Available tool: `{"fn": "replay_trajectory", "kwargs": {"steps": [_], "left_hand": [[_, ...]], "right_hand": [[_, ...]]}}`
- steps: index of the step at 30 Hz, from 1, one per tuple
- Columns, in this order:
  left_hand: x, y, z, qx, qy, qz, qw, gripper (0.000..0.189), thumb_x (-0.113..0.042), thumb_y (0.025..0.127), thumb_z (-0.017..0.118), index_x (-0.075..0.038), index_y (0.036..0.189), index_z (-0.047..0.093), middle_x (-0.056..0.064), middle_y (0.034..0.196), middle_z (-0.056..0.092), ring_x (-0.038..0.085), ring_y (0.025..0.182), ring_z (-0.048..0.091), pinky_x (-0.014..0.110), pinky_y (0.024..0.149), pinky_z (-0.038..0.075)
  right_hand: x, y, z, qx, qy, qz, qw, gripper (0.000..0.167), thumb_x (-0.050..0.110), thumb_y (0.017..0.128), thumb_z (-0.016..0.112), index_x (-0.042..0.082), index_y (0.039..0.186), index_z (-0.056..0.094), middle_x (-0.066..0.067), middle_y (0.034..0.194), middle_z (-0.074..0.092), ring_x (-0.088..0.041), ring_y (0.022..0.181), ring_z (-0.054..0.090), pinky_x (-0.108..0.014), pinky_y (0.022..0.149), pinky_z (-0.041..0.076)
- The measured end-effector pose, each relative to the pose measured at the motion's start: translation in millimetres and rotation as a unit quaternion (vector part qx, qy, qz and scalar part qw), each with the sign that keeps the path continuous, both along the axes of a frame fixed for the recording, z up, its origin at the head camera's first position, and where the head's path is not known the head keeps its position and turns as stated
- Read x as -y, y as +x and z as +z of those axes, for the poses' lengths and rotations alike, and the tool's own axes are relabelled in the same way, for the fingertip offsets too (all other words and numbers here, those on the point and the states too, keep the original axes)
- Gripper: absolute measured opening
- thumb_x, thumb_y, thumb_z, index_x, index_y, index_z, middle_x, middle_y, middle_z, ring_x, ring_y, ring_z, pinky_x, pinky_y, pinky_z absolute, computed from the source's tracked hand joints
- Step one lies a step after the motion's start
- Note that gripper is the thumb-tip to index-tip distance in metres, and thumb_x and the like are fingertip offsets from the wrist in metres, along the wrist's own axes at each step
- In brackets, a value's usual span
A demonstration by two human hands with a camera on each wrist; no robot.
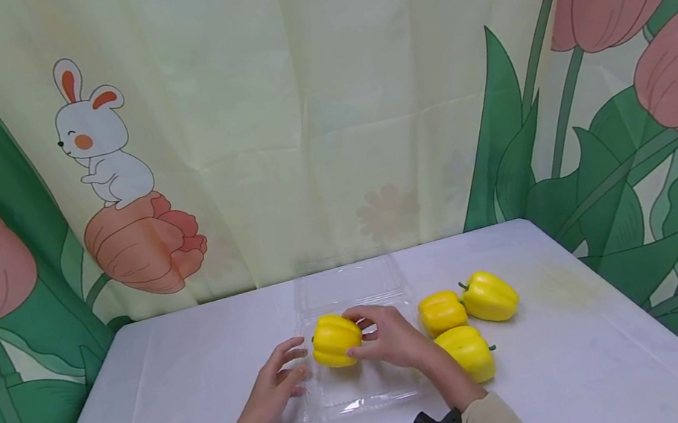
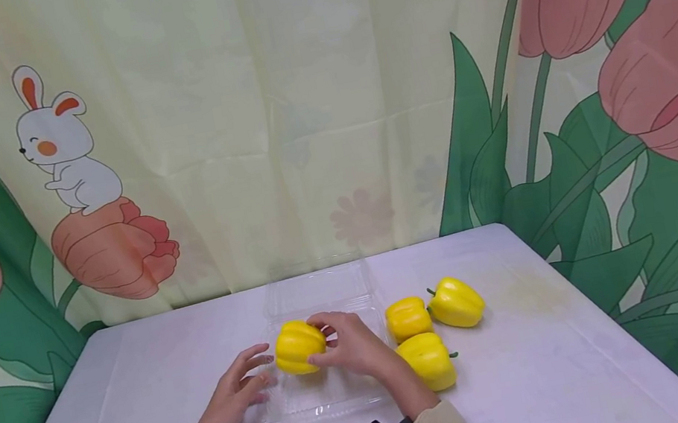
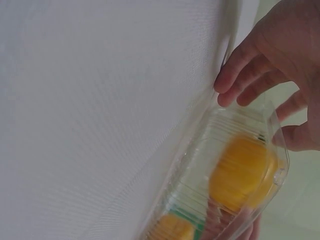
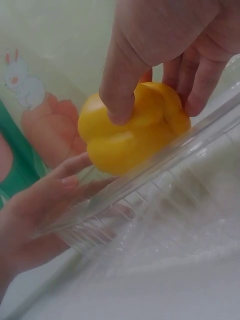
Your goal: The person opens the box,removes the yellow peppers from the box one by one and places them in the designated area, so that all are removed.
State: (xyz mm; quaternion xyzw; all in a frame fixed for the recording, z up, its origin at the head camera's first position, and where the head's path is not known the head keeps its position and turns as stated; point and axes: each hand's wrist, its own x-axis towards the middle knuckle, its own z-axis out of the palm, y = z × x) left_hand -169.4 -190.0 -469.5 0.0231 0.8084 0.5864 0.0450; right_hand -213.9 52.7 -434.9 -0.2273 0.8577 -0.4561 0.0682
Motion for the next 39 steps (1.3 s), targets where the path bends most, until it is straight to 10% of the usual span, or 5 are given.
{"fn": "replay_trajectory", "kwargs": {"steps": [39], "left_hand": [[-1.5,0.1,-2.0,0.002,-0.005,0.011,0.9999,0.044,-0.014,0.096,0.056,-0.02,0.139,0.047,0.014,0.135,0.055,0.024,0.103,0.065,0.037,0.082,0.059]], "right_hand": [[-18,9.1,14.7,-0.034,-0.03,0.011,0.9989,0.058,0.03,0.081,0.078,0.019,0.134,0.055,0.0,0.126,0.062,-0.02,0.109,0.061,-0.032,0.091,0.055]]}}
